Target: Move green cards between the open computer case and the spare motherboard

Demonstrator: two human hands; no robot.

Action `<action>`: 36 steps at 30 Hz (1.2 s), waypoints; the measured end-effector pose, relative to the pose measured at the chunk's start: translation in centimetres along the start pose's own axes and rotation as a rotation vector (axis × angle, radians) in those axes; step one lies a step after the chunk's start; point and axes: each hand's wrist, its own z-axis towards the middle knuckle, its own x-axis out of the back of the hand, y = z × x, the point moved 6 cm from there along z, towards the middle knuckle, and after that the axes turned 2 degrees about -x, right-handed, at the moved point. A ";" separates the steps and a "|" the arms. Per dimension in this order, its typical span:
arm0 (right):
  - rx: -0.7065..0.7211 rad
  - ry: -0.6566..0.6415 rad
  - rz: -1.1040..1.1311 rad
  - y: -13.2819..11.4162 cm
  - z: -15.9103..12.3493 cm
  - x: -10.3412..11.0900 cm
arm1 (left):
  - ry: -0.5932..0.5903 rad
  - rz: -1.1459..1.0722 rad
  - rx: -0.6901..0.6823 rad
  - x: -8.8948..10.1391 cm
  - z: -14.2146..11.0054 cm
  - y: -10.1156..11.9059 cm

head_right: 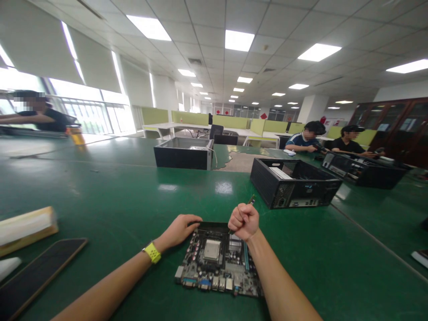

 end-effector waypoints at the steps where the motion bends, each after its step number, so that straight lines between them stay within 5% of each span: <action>1: -0.011 -0.043 0.015 0.1 0.0 -0.1 | 0.000 0.006 -0.004 0.0 0.0 0.0; 12: -0.049 -0.288 0.063 0.6 -0.1 -2.0 | 0.014 0.025 -0.022 -0.3 0.0 -0.4; 36: 0.063 -0.282 0.031 -2.9 -1.0 -2.0 | 0.010 0.032 0.005 -0.2 0.1 -0.1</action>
